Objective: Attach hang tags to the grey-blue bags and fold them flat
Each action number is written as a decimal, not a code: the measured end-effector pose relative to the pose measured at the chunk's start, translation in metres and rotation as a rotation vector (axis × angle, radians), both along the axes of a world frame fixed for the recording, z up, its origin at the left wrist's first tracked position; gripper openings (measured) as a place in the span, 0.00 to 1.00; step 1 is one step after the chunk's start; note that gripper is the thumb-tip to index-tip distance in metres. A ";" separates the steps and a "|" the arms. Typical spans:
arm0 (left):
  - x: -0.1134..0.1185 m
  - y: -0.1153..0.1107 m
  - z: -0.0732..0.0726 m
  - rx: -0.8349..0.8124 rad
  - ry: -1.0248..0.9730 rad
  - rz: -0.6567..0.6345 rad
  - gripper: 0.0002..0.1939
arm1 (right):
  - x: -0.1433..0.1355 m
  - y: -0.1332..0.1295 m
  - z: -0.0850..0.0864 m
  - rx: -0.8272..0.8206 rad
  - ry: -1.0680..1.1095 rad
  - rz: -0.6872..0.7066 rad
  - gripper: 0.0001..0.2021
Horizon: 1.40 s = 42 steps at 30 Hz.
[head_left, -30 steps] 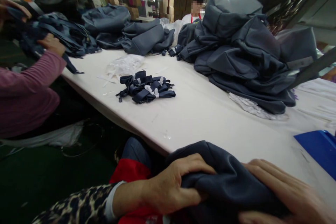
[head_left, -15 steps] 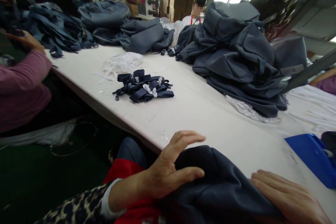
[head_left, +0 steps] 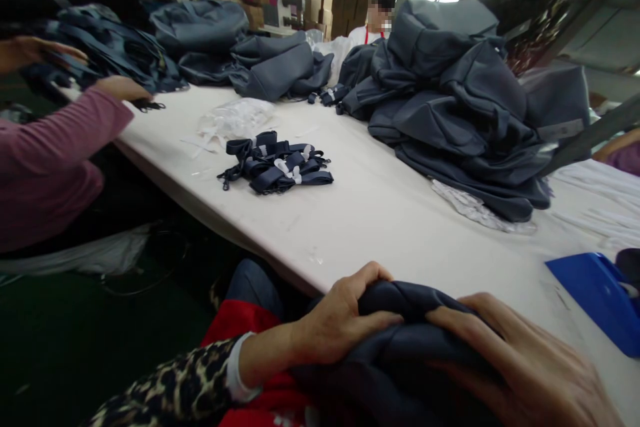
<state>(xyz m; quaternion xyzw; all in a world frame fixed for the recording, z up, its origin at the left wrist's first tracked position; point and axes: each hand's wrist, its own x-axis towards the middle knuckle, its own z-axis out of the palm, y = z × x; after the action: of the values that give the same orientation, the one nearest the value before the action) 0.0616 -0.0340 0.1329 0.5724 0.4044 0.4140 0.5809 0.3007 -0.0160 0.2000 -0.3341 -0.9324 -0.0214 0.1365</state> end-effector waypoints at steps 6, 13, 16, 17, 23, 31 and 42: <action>-0.008 -0.011 0.000 -0.025 -0.067 -0.123 0.35 | -0.010 0.004 -0.003 -0.004 0.069 -0.018 0.12; 0.003 -0.017 -0.014 -0.115 -0.150 -0.035 0.20 | 0.010 0.008 0.005 -0.235 0.070 0.051 0.15; 0.004 -0.021 -0.018 -0.072 -0.207 -0.052 0.25 | 0.020 0.007 0.007 -0.253 0.130 0.046 0.10; 0.003 -0.022 -0.018 -0.027 -0.205 -0.043 0.27 | 0.022 0.006 0.008 -0.249 0.144 0.067 0.08; -0.009 -0.015 0.004 0.334 0.150 -0.140 0.19 | 0.017 0.002 0.021 -0.211 0.152 0.144 0.07; -0.014 -0.013 0.013 0.235 0.224 -0.238 0.13 | 0.029 -0.006 0.021 -0.360 0.197 -0.038 0.10; -0.012 -0.022 -0.003 0.225 0.215 -0.118 0.11 | 0.082 -0.040 0.005 -0.278 0.492 -0.709 0.16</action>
<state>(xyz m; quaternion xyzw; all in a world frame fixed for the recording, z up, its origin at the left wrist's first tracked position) 0.0495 -0.0559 0.1296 0.6977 0.3809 0.3581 0.4898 0.3824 -0.0557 0.2048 -0.6429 -0.6943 0.1384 0.2923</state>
